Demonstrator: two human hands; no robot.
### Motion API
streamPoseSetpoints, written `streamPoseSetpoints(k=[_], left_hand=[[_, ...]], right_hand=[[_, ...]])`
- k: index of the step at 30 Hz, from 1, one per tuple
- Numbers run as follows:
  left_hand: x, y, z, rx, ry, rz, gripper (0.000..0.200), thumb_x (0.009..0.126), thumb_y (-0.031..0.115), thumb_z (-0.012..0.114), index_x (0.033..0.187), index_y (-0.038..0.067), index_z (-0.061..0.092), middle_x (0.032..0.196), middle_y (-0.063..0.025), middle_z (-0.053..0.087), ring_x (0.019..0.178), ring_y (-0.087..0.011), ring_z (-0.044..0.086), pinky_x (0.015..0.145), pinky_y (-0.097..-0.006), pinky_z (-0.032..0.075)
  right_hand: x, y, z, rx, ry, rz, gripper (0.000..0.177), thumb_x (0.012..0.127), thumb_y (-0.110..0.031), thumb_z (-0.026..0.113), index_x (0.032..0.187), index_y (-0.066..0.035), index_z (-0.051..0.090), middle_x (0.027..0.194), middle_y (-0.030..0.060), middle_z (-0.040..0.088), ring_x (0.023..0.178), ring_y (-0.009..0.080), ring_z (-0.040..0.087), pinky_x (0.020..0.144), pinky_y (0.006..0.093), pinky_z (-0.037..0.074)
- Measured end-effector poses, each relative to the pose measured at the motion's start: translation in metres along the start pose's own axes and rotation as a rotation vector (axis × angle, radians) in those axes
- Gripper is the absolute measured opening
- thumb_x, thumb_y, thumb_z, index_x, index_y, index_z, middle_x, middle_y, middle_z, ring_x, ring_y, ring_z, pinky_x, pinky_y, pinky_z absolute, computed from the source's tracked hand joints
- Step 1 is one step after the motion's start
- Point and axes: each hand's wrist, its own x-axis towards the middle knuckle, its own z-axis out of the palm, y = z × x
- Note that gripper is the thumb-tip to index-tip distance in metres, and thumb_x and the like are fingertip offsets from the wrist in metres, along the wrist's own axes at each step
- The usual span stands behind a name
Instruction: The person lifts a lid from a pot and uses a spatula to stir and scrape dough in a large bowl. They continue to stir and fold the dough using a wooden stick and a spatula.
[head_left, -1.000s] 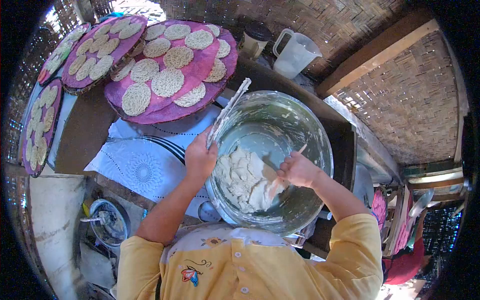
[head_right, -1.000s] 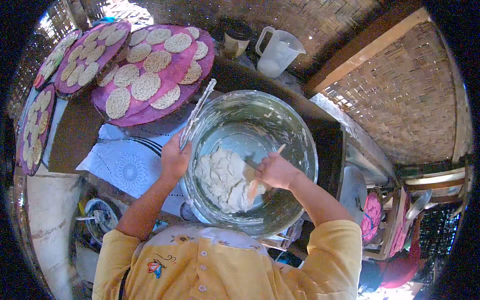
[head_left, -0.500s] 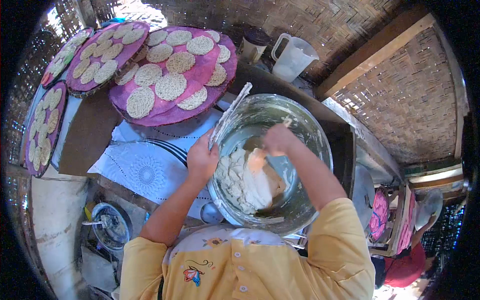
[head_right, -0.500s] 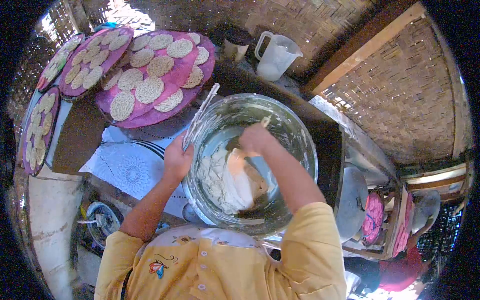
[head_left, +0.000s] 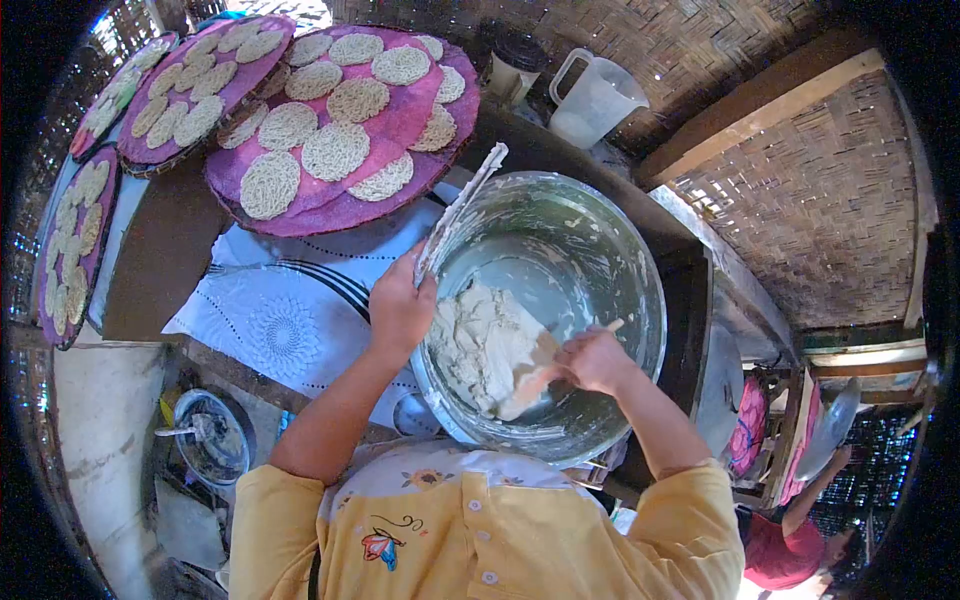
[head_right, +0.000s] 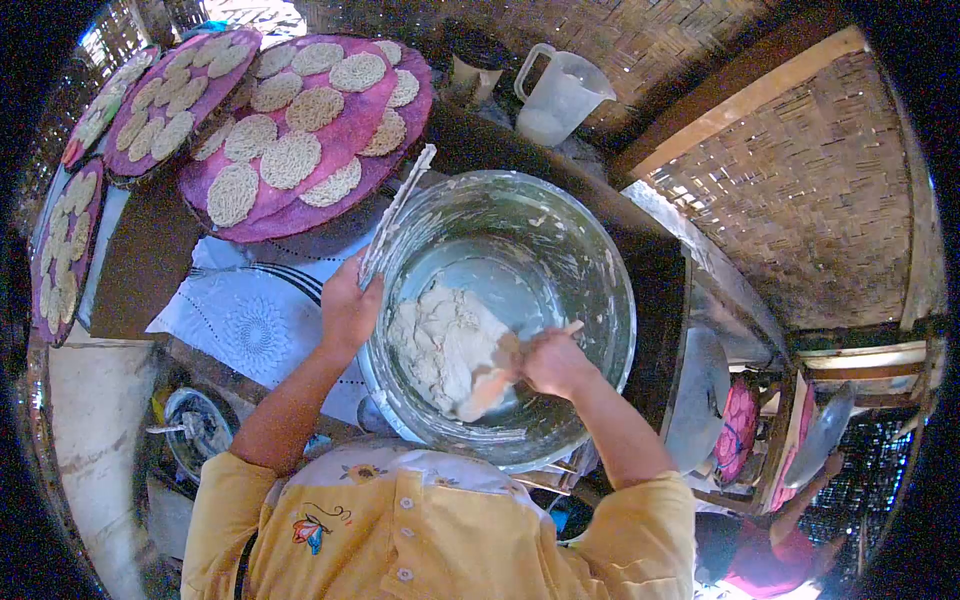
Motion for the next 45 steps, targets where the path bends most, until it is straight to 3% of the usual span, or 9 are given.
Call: streamPoseSetpoints(k=[10,19,21,25,31,36,39,41,45], left_hand=[[0.0,-0.004,0.0,0.018,-0.02,0.0,0.039,0.076,0.011,0.056,0.114,0.004,0.055,0.097,-0.0207,0.062,0.087,-0.0353,0.06,0.077,-0.0401,0.047],[0.0,0.003,-0.005,0.075,-0.047,-0.043,0.041,0.076,0.013,0.055,0.117,0.008,0.054,0.098,-0.0206,0.061,0.087,-0.0356,0.06,0.078,-0.0405,0.047],[0.001,0.0,-0.003,0.048,-0.047,-0.037,0.041,0.076,0.013,0.055,0.117,0.008,0.054,0.098,-0.0206,0.061,0.087,-0.0358,0.059,0.078,-0.0406,0.047],[0.002,-0.005,-0.001,0.062,-0.066,-0.029,0.042,0.076,0.012,0.054,0.118,0.008,0.053,0.098,-0.0206,0.061,0.088,-0.0363,0.059,0.079,-0.0408,0.046],[0.001,-0.001,-0.006,0.07,-0.076,0.006,0.042,0.076,0.011,0.054,0.118,0.007,0.053,0.097,-0.021,0.061,0.087,-0.0358,0.06,0.078,-0.0406,0.047],[0.001,0.002,-0.005,0.062,-0.034,-0.012,0.041,0.076,0.012,0.055,0.117,0.007,0.054,0.095,-0.0211,0.062,0.084,-0.0358,0.06,0.075,-0.0398,0.047],[0.0,-0.001,-0.002,0.037,-0.022,-0.01,0.041,0.076,0.012,0.055,0.117,0.007,0.054,0.095,-0.0211,0.062,0.083,-0.0355,0.061,0.074,-0.04,0.048],[0.0,-0.002,0.0,0.035,-0.013,0.006,0.041,0.076,0.012,0.055,0.117,0.007,0.054,0.095,-0.021,0.062,0.082,-0.0353,0.061,0.074,-0.0402,0.048],[0.002,0.002,-0.003,0.088,-0.03,-0.025,0.041,0.075,0.012,0.055,0.117,0.007,0.054,0.096,-0.0205,0.062,0.082,-0.0349,0.061,0.074,-0.0407,0.048]], right_hand=[[0.1,0.017,-0.034,0.021,-0.26,0.294,0.038,0.067,-0.047,0.062,0.071,-0.01,0.068,0.074,0.0141,0.065,0.072,0.0298,0.064,0.062,0.0408,0.049],[0.061,0.022,-0.109,-0.014,-0.243,0.512,0.037,0.074,-0.047,0.061,0.078,-0.011,0.069,0.076,0.0104,0.066,0.074,0.029,0.064,0.063,0.0403,0.049],[0.048,0.013,-0.109,0.129,-0.119,0.546,0.035,0.073,-0.047,0.061,0.079,-0.014,0.069,0.072,0.0087,0.065,0.072,0.0287,0.063,0.063,0.0407,0.048],[0.085,-0.028,-0.033,0.311,-0.21,0.72,0.048,0.074,-0.052,0.056,0.088,-0.008,0.068,0.085,0.0146,0.066,0.082,0.0319,0.063,0.073,0.0417,0.049],[0.051,0.005,-0.049,0.307,-0.456,0.797,0.047,0.074,-0.05,0.057,0.092,-0.008,0.068,0.097,0.016,0.064,0.094,0.0301,0.061,0.078,0.0395,0.049],[0.004,0.01,-0.12,0.094,-0.465,0.735,0.04,0.078,-0.047,0.056,0.083,-0.01,0.068,0.085,0.0116,0.066,0.084,0.0282,0.063,0.069,0.0401,0.049],[-0.013,-0.013,-0.103,0.088,-0.324,0.441,0.037,0.077,-0.046,0.057,0.071,-0.01,0.067,0.075,0.0096,0.065,0.075,0.0283,0.063,0.065,0.0403,0.048],[-0.005,-0.027,-0.038,0.034,-0.241,0.17,0.032,0.073,-0.041,0.059,0.066,-0.01,0.066,0.07,0.0104,0.064,0.071,0.0282,0.062,0.066,0.0396,0.048],[0.049,-0.044,-0.024,0.061,0.025,0.129,0.027,0.069,-0.034,0.06,0.066,-0.008,0.065,0.068,0.0114,0.063,0.068,0.0279,0.062,0.065,0.0402,0.048]])
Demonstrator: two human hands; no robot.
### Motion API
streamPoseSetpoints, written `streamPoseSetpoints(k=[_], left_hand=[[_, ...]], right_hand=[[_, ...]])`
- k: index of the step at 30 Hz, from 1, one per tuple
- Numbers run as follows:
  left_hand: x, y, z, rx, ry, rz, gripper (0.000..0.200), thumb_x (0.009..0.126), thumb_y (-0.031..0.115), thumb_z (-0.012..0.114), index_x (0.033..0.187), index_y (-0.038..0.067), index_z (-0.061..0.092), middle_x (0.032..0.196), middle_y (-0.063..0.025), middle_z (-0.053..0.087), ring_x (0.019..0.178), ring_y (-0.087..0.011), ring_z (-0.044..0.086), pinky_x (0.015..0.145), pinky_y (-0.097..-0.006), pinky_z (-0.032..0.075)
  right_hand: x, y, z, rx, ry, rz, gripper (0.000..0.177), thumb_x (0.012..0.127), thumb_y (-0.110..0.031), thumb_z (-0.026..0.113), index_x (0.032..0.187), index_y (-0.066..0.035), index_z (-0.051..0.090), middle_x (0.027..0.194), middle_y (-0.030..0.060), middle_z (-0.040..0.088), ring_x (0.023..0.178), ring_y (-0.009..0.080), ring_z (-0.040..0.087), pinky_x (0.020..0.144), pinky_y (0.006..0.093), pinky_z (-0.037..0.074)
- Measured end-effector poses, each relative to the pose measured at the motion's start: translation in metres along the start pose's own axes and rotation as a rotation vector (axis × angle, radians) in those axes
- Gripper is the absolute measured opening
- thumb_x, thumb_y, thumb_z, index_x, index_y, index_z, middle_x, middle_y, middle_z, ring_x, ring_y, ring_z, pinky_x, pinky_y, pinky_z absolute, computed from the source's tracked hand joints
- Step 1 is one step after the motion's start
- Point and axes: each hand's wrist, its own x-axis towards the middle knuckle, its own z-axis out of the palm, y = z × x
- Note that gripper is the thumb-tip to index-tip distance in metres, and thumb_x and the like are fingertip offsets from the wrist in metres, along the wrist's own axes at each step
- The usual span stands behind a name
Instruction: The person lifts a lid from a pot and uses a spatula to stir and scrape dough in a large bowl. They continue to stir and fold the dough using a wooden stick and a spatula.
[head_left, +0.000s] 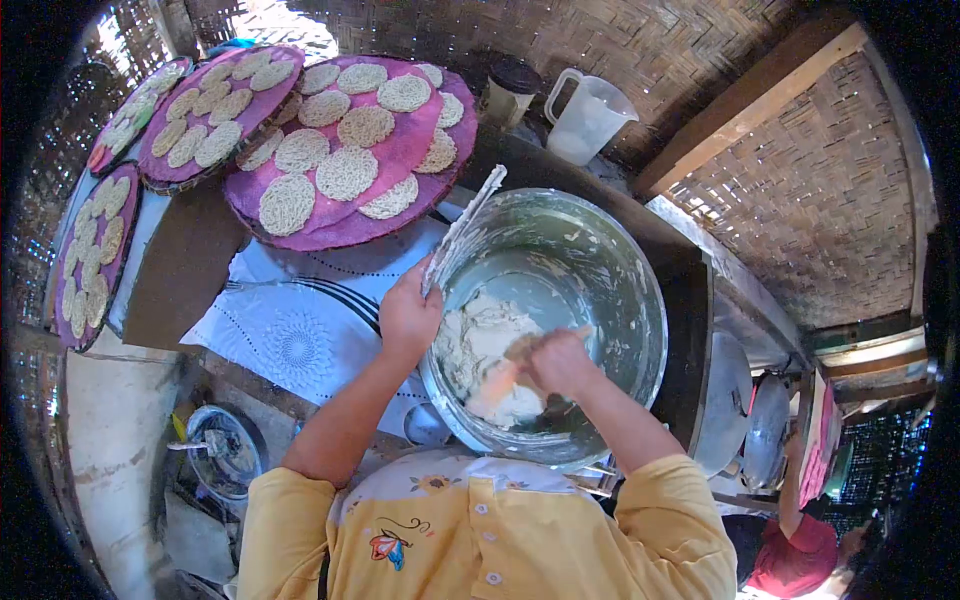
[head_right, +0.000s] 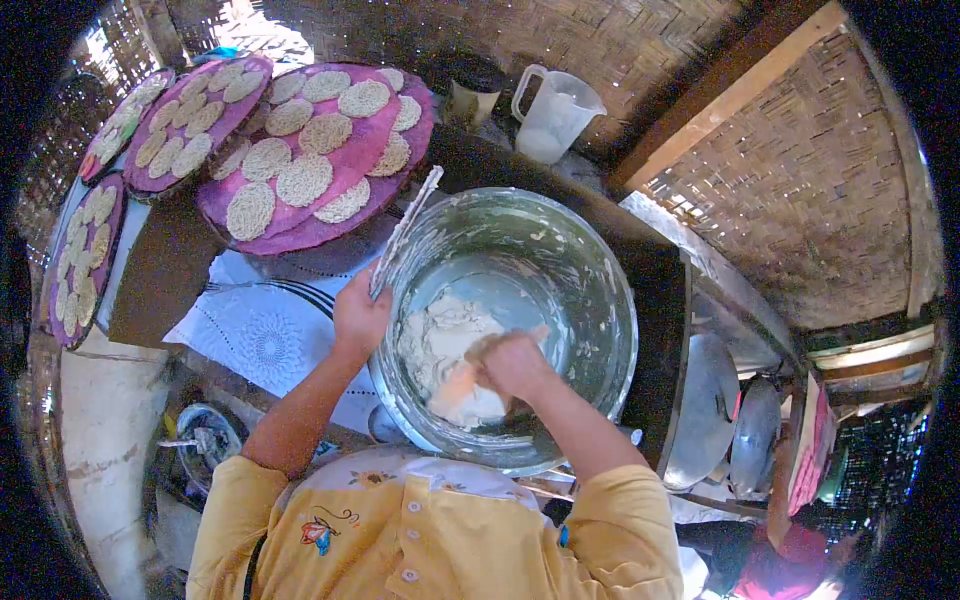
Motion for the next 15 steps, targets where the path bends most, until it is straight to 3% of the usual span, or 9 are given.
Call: streamPoseSetpoints(k=[3,6,9,11,13,15], left_hand=[[-0.001,0.002,-0.003,-0.026,-0.03,-0.021,0.042,0.075,0.012,0.055,0.117,0.008,0.054,0.096,-0.0202,0.062,0.084,-0.0348,0.061,0.076,-0.0409,0.047],[-0.002,0.002,-0.002,-0.01,-0.036,-0.022,0.042,0.075,0.012,0.055,0.117,0.008,0.054,0.097,-0.0203,0.062,0.086,-0.0346,0.06,0.077,-0.0405,0.047],[-0.001,0.0,-0.004,-0.012,-0.026,0.008,0.041,0.076,0.012,0.055,0.117,0.008,0.054,0.097,-0.0208,0.061,0.088,-0.0347,0.06,0.079,-0.0398,0.046],[-0.002,-0.001,-0.003,-0.033,-0.02,0.003,0.041,0.076,0.011,0.055,0.116,0.007,0.055,0.097,-0.0211,0.061,0.088,-0.0351,0.06,0.079,-0.0394,0.046],[-0.001,0.001,-0.001,-0.052,-0.018,-0.028,0.04,0.076,0.01,0.055,0.116,0.006,0.055,0.097,-0.0213,0.061,0.087,-0.0355,0.06,0.079,-0.0392,0.046],[-0.001,-0.003,0.002,-0.076,-0.004,-0.014,0.04,0.075,0.01,0.055,0.115,0.005,0.055,0.097,-0.0215,0.061,0.088,-0.0356,0.06,0.079,-0.0391,0.046]], right_hand=[[0.038,0.006,0.002,0.035,0.043,0.085,0.026,0.069,-0.034,0.061,0.068,-0.008,0.066,0.067,0.011,0.063,0.066,0.0276,0.063,0.063,0.0412,0.048],[0.057,0.027,-0.019,0.007,-0.117,0.247,0.027,0.068,-0.036,0.062,0.07,-0.009,0.065,0.068,0.0114,0.063,0.067,0.0269,0.063,0.061,0.0408,0.048],[0.031,0.039,-0.04,-0.059,0.007,0.208,0.035,0.076,-0.044,0.06,0.067,-0.01,0.064,0.061,0.0103,0.06,0.058,0.0291,0.06,0.054,0.0399,0.045],[-0.001,0.039,-0.049,-0.145,0.035,0.237,0.033,0.076,-0.044,0.059,0.068,-0.012,0.064,0.062,0.0087,0.06,0.06,0.0282,0.06,0.053,0.0402,0.045],[-0.037,0.036,-0.068,-0.091,-0.027,0.311,0.031,0.078,-0.041,0.058,0.069,-0.012,0.063,0.062,0.0077,0.06,0.061,0.027,0.06,0.053,0.0408,0.045],[-0.073,0.034,-0.071,-0.05,-0.052,0.255,0.027,0.078,-0.037,0.058,0.066,-0.012,0.061,0.064,0.0064,0.06,0.061,0.0269,0.06,0.053,0.0408,0.045]])
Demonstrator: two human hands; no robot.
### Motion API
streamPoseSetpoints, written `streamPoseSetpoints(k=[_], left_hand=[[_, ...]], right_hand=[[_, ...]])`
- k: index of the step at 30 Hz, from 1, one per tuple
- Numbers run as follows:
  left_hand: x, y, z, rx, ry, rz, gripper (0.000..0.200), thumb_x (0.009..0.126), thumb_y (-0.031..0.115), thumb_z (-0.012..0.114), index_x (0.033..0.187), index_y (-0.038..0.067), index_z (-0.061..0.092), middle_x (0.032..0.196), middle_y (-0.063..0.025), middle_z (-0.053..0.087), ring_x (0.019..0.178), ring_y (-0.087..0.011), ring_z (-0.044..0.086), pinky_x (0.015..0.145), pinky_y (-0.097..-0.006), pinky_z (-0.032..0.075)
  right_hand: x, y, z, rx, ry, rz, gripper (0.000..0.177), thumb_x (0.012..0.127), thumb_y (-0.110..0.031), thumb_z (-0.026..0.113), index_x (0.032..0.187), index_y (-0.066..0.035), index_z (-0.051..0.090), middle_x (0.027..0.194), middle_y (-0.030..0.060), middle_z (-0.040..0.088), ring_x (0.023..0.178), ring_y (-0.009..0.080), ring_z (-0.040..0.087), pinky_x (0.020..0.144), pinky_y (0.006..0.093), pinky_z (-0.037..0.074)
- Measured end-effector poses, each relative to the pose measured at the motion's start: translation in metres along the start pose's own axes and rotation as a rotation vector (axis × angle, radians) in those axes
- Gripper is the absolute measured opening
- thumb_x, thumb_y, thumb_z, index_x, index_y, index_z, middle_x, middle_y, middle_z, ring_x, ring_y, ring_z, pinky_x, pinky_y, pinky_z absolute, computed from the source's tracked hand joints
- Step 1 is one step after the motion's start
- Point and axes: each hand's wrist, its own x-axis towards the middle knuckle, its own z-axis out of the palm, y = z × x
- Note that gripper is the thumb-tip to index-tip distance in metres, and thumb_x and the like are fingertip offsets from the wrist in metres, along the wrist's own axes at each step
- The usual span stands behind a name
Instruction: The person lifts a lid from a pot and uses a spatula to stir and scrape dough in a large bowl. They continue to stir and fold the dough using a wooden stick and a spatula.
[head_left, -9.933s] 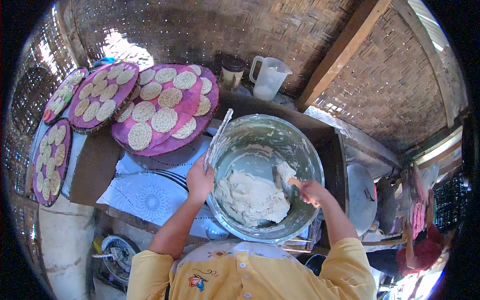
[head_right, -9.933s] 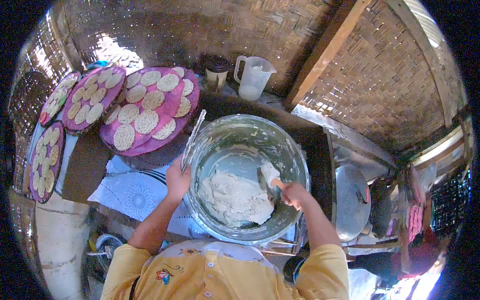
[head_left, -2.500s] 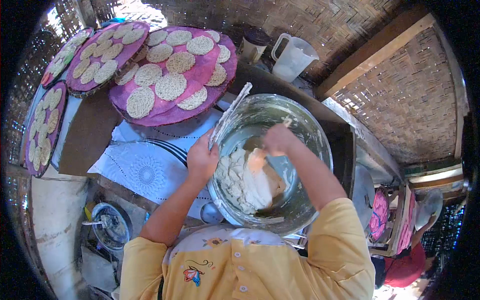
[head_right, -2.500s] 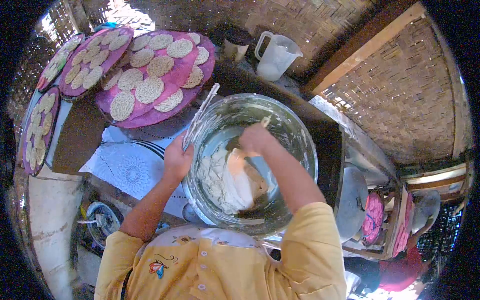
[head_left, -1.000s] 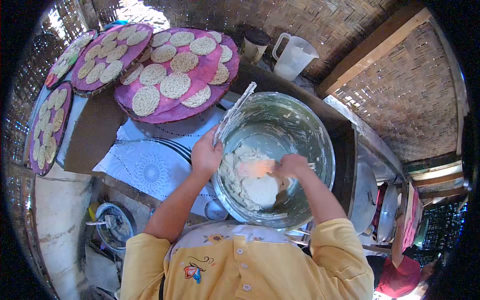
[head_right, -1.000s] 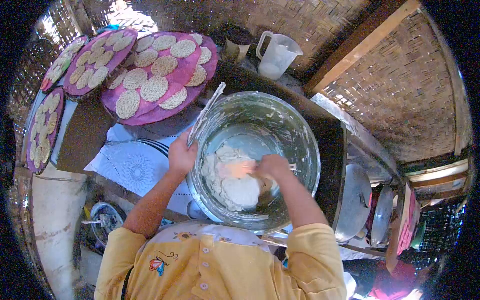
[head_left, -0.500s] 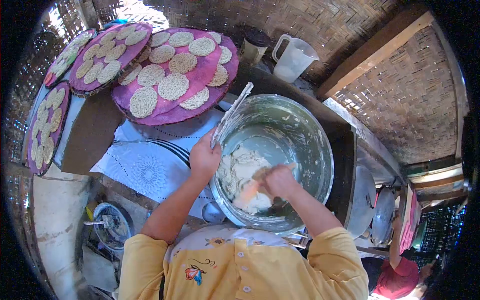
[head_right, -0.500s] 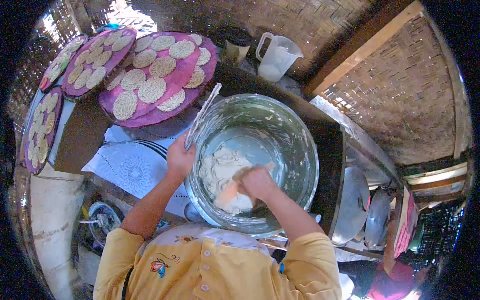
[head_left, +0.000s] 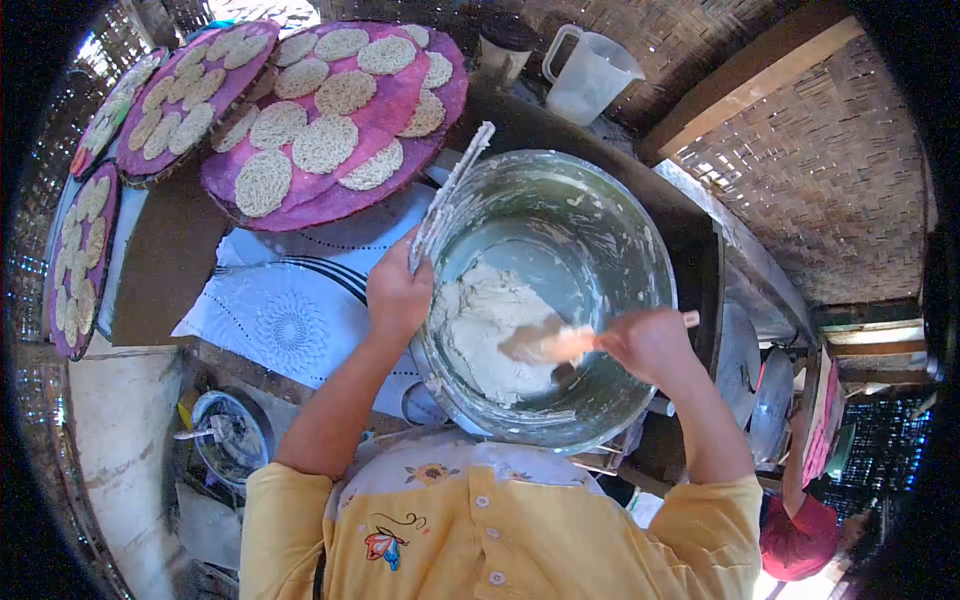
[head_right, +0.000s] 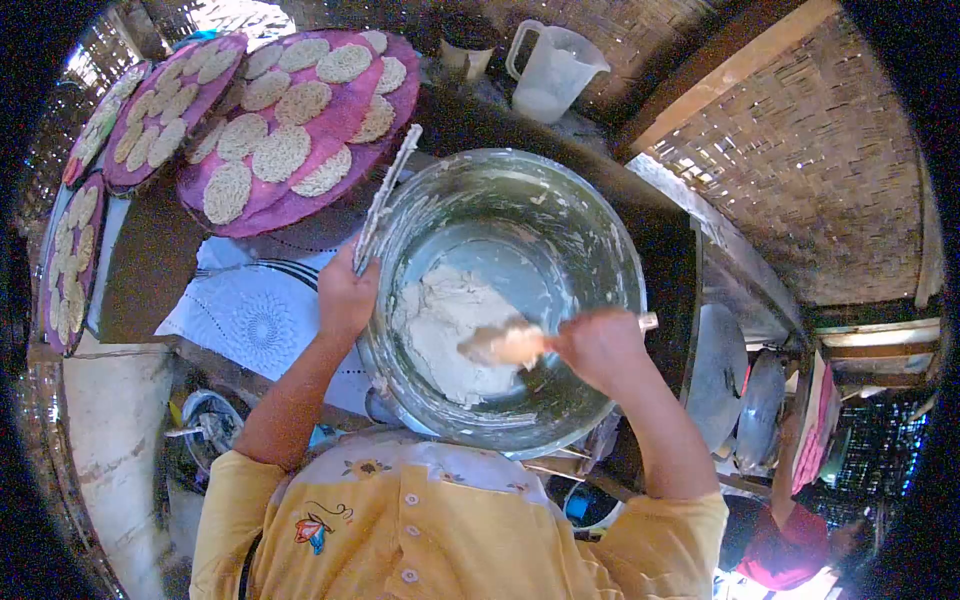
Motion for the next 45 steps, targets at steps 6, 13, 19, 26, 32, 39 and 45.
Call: streamPoseSetpoints(k=[6,13,19,26,32,39,45], left_hand=[[0.0,0.003,0.0,0.037,0.033,0.082,0.039,0.075,0.009,0.056,0.113,0.003,0.055,0.097,-0.022,0.061,0.088,-0.0354,0.06,0.079,-0.0383,0.046],[-0.001,0.001,-0.001,0.069,0.022,0.128,0.038,0.076,0.009,0.055,0.113,0.003,0.055,0.095,-0.0216,0.062,0.085,-0.0366,0.06,0.076,-0.0399,0.047],[0.0,0.004,-0.005,0.137,-0.021,0.051,0.041,0.076,0.011,0.055,0.116,0.006,0.054,0.096,-0.0218,0.061,0.086,-0.0363,0.06,0.077,-0.0414,0.047],[-0.001,0.012,-0.006,0.082,-0.024,0.005,0.041,0.076,0.011,0.056,0.116,0.008,0.054,0.097,-0.0212,0.061,0.089,-0.0358,0.059,0.079,-0.041,0.046],[-0.001,0.006,-0.002,0.057,0.015,0.05,0.04,0.076,0.01,0.055,0.115,0.008,0.055,0.095,-0.0209,0.062,0.087,-0.0362,0.059,0.078,-0.0409,0.046],[-0.001,0.005,0.0,0.05,0.025,0.051,0.039,0.076,0.011,0.056,0.115,0.008,0.055,0.093,-0.0217,0.062,0.084,-0.0365,0.06,0.076,-0.0417,0.046],[-0.002,0.007,-0.005,0.089,-0.019,0.005,0.04,0.076,0.012,0.055,0.116,0.01,0.055,0.095,-0.0212,0.062,0.086,-0.036,0.06,0.078,-0.0418,0.046]], right_hand=[[-0.033,-0.039,0.08,0.083,-0.1,-0.262,0.01,0.07,-0.018,0.055,0.067,-0.009,0.06,0.066,0.008,0.061,0.066,0.0241,0.062,0.056,0.0376,0.05],[0.048,-0.074,0.106,0.07,0.139,-0.125,0.015,0.073,-0.021,0.056,0.074,-0.008,0.063,0.072,0.0092,0.063,0.063,0.0238,0.062,0.055,0.0378,0.049],[0.037,-0.033,0.046,0.111,0.021,-0.076,0.016,0.076,-0.024,0.057,0.073,-0.01,0.063,0.072,0.0081,0.063,0.063,0.0266,0.061,0.056,0.0386,0.048],[-0.026,0.002,0.035,-0.039,0.059,-0.319,0.013,0.074,-0.021,0.055,0.069,-0.01,0.06,0.069,0.0061,0.059,0.071,0.0231,0.06,0.062,0.0375,0.049],[-0.008,-0.039,0.114,0.087,0.106,-0.342,0.014,0.074,-0.021,0.054,0.078,-0.008,0.059,0.078,0.0055,0.059,0.075,0.0227,0.06,0.062,0.0368,0.049],[0.046,-0.064,0.095,0.029,0.251,-0.245,0.023,0.078,-0.031,0.055,0.079,-0.008,0.059,0.077,0.0066,0.058,0.071,0.0222,0.059,0.059,0.0372,0.049],[0.104,-0.068,0.081,0.221,0.044,0.194,0.034,0.076,-0.039,0.06,0.077,-0.006,0.064,0.078,0.0134,0.064,0.075,0.0288,0.062,0.067,0.04,0.049]])
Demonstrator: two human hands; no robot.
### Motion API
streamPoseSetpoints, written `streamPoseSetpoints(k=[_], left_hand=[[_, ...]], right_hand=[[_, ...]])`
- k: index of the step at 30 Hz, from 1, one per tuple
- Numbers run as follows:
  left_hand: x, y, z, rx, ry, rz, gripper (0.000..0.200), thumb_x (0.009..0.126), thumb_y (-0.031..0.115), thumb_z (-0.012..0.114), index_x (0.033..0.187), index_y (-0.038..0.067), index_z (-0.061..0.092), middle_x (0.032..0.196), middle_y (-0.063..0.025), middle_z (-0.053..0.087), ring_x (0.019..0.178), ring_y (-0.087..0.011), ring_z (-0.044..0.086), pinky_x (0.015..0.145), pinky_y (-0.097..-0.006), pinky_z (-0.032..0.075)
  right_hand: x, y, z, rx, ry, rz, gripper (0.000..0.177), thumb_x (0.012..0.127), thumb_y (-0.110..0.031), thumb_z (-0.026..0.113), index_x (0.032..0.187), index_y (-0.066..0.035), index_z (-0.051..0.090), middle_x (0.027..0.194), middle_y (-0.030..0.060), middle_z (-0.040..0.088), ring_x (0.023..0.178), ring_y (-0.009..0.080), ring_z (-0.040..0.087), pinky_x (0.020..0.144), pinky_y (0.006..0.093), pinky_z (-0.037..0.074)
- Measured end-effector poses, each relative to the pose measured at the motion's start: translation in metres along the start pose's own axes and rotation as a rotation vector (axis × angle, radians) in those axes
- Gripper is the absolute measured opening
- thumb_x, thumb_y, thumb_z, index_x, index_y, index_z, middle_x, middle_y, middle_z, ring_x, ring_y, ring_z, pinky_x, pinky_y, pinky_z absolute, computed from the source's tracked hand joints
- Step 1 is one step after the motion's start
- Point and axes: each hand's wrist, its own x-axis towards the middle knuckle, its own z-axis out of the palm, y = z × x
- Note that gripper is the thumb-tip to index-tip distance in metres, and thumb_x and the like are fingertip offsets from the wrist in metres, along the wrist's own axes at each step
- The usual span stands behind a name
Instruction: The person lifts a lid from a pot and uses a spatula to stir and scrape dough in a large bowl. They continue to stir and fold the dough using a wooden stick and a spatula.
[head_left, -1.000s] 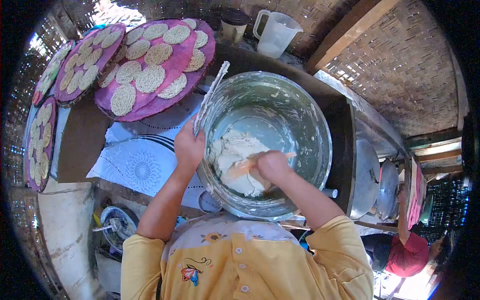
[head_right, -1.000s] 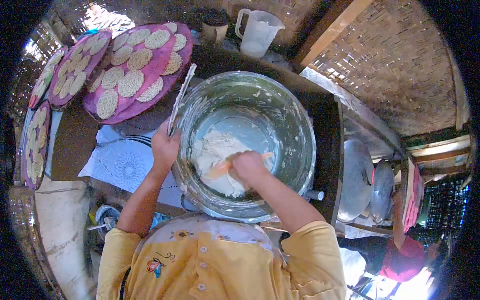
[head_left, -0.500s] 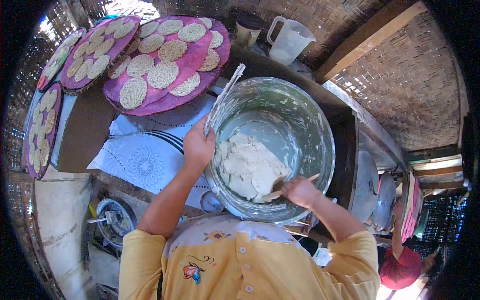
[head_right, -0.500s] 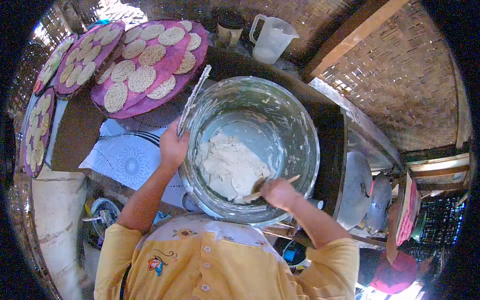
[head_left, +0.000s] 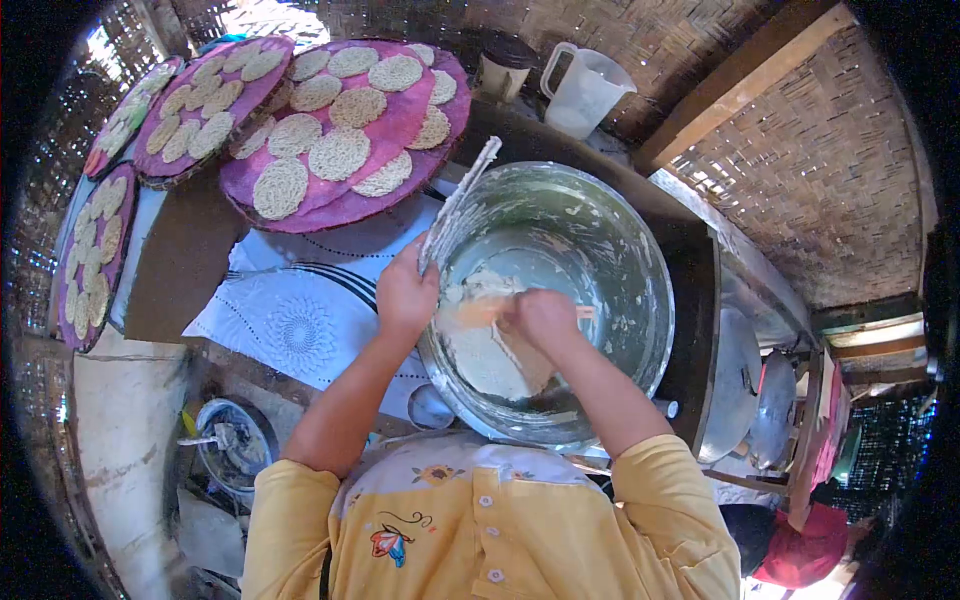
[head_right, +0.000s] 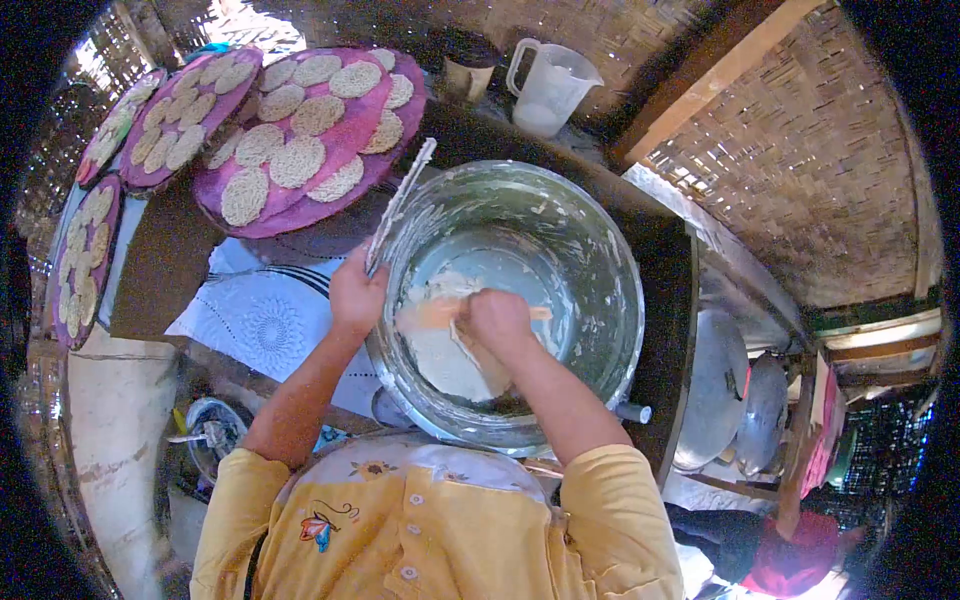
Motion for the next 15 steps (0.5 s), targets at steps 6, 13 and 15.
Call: streamPoseSetpoints(k=[6,13,15], left_hand=[[0.0,0.004,-0.005,0.029,-0.021,-0.009,0.042,0.077,0.013,0.054,0.119,0.01,0.053,0.099,-0.0203,0.061,0.089,-0.0356,0.059,0.079,-0.0418,0.046],[0.002,0.001,0.0,-0.024,-0.002,-0.035,0.041,0.076,0.012,0.054,0.116,0.009,0.055,0.098,-0.021,0.061,0.089,-0.0362,0.059,0.079,-0.0413,0.046],[0.001,0.0,0.002,-0.021,0.011,-0.037,0.04,0.076,0.011,0.054,0.115,0.008,0.055,0.097,-0.0211,0.061,0.088,-0.0364,0.059,0.079,-0.0411,0.046]], right_hand=[[0.008,0.039,-0.017,0.093,-0.237,0.23,0.055,0.075,-0.056,0.057,0.077,-0.002,0.067,0.083,0.0176,0.065,0.079,0.0329,0.062,0.073,0.0407,0.049],[-0.063,0.096,-0.066,0.051,-0.528,0.357,0.057,0.074,-0.061,0.056,0.082,-0.005,0.069,0.087,0.018,0.064,0.081,0.0341,0.062,0.073,0.0412,0.048],[-0.082,0.092,-0.096,0.035,-0.365,0.324,0.054,0.074,-0.062,0.055,0.081,-0.011,0.069,0.085,0.0165,0.065,0.079,0.034,0.062,0.071,0.0417,0.049]])
